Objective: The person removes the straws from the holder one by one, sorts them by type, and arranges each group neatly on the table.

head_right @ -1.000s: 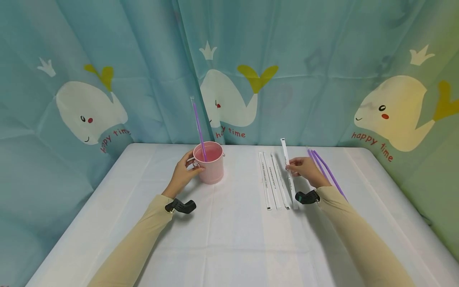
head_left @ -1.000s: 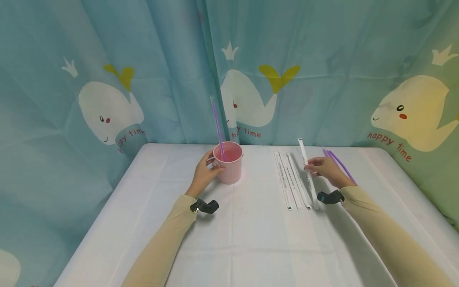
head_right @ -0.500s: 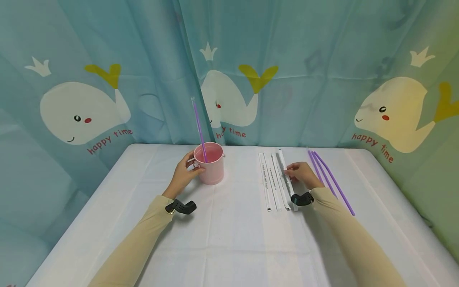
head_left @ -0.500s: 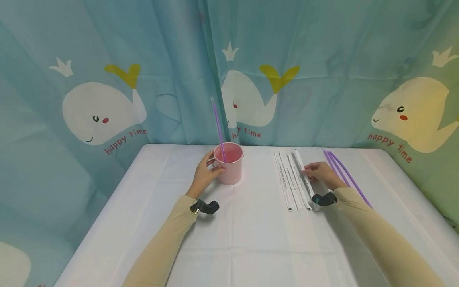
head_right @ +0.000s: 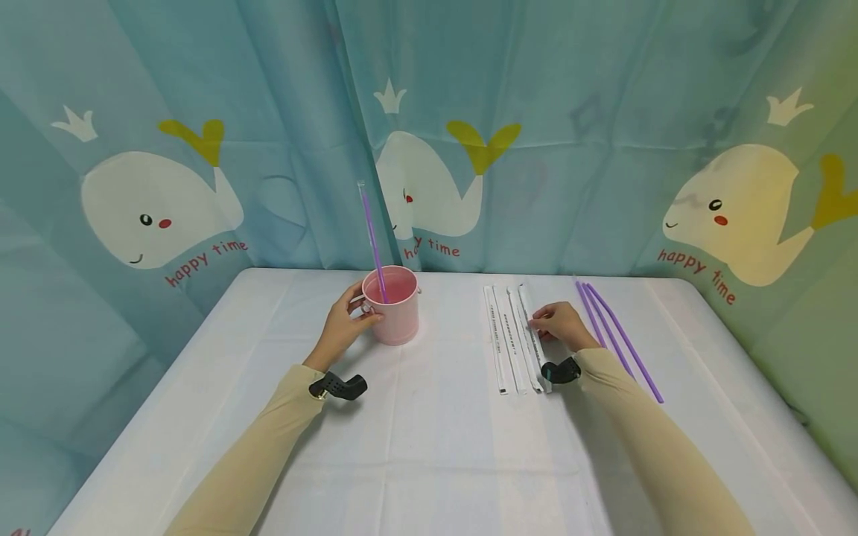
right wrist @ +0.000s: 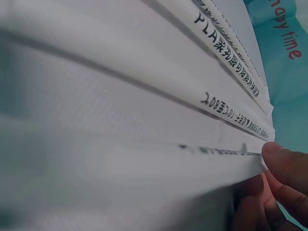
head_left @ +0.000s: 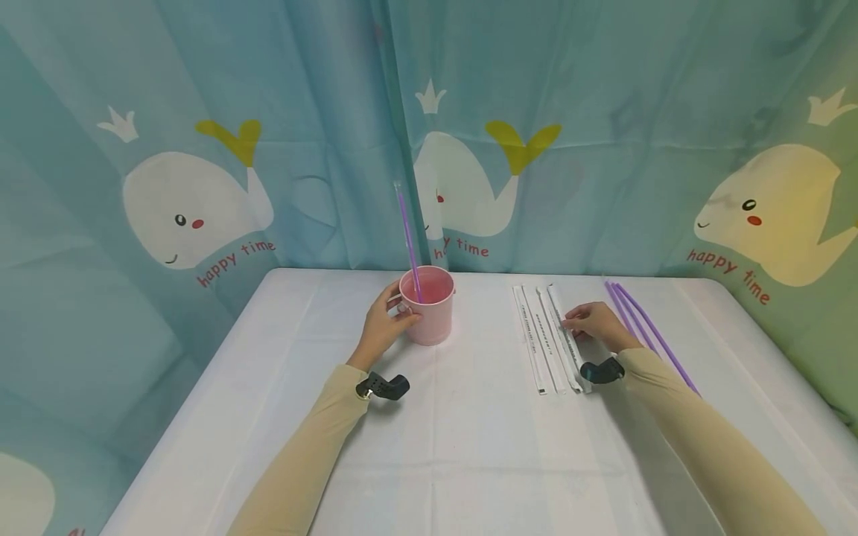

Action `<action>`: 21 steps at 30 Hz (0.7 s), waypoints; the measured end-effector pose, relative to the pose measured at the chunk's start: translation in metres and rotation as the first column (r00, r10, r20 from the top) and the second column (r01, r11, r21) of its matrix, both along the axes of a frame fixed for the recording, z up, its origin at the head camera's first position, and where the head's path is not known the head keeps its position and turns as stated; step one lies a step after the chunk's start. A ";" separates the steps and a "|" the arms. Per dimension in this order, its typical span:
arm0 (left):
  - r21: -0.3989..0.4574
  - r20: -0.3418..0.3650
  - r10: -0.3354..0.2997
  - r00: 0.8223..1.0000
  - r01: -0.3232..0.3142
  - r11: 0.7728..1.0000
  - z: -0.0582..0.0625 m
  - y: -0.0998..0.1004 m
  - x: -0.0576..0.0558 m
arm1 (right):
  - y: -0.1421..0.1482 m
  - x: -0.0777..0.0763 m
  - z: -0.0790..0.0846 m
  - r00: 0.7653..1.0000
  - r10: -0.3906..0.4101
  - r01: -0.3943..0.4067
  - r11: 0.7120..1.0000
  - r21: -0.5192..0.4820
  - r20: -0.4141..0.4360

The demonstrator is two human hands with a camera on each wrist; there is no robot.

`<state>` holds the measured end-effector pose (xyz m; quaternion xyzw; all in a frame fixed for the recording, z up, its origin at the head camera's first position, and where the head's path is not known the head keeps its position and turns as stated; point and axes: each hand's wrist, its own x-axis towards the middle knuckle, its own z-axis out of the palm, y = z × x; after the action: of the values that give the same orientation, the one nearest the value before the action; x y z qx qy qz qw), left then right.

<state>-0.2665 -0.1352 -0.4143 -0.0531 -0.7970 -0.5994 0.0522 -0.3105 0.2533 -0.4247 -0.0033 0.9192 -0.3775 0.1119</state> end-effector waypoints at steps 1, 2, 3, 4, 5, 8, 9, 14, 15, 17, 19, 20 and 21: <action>-0.003 -0.005 0.001 1.000 -0.001 1.000 -0.001 0.000 0.000 | 0.000 0.000 0.000 1.000 0.002 -0.002 1.000 0.001 -0.001; -0.003 -0.012 0.001 1.000 -0.001 1.000 -0.001 0.001 0.000 | 0.000 0.000 0.001 1.000 0.004 -0.004 1.000 0.006 -0.001; 0.000 -0.016 0.002 1.000 -0.002 1.000 -0.001 0.001 0.000 | 0.000 0.000 0.001 1.000 0.006 -0.006 1.000 0.012 0.000; -0.001 -0.019 0.001 1.000 -0.001 1.000 -0.001 0.001 0.000 | 0.001 0.000 0.002 1.000 0.011 -0.011 1.000 0.017 0.004; 0.001 -0.023 0.001 1.000 -0.001 1.000 -0.001 0.001 0.000 | 0.001 0.000 0.002 1.000 0.014 -0.015 1.000 0.022 0.011; -0.004 -0.022 0.000 1.000 0.000 1.000 0.000 0.002 0.001 | 0.003 -0.001 0.005 0.999 0.028 -0.030 0.999 0.036 0.042; -0.006 -0.019 0.001 1.000 -0.001 1.000 0.000 0.002 0.001 | 0.004 -0.001 0.007 0.998 0.038 -0.041 0.999 0.035 0.057; -0.001 -0.020 0.003 1.000 -0.003 1.000 0.003 0.001 0.004 | 0.011 0.000 0.018 0.988 0.099 -0.099 0.995 -0.006 0.117; -0.001 -0.019 0.006 1.000 -0.006 1.000 0.003 0.001 0.004 | 0.013 0.000 0.019 0.986 0.116 -0.113 0.993 -0.031 0.123; -0.004 -0.019 0.010 1.000 -0.010 1.000 0.003 0.001 0.004 | 0.017 0.001 0.021 0.982 0.144 -0.137 0.989 -0.061 0.125; -0.013 -0.013 0.013 1.000 -0.013 1.000 0.003 0.001 0.004 | 0.021 0.001 0.024 0.978 0.169 -0.159 0.984 -0.084 0.124; -0.016 -0.010 0.014 1.000 -0.014 1.000 0.003 0.001 0.004 | 0.022 0.001 0.025 0.977 0.178 -0.167 0.981 -0.097 0.120; -0.022 -0.014 0.016 1.000 -0.016 1.000 -0.002 0.000 0.001 | 0.024 0.001 0.027 0.977 0.181 -0.169 0.980 -0.105 0.116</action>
<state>-0.2659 -0.1351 -0.4162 -0.0513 -0.8035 -0.5899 0.0620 -0.3094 0.2768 -0.3977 -0.0660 0.8877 -0.4085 0.2020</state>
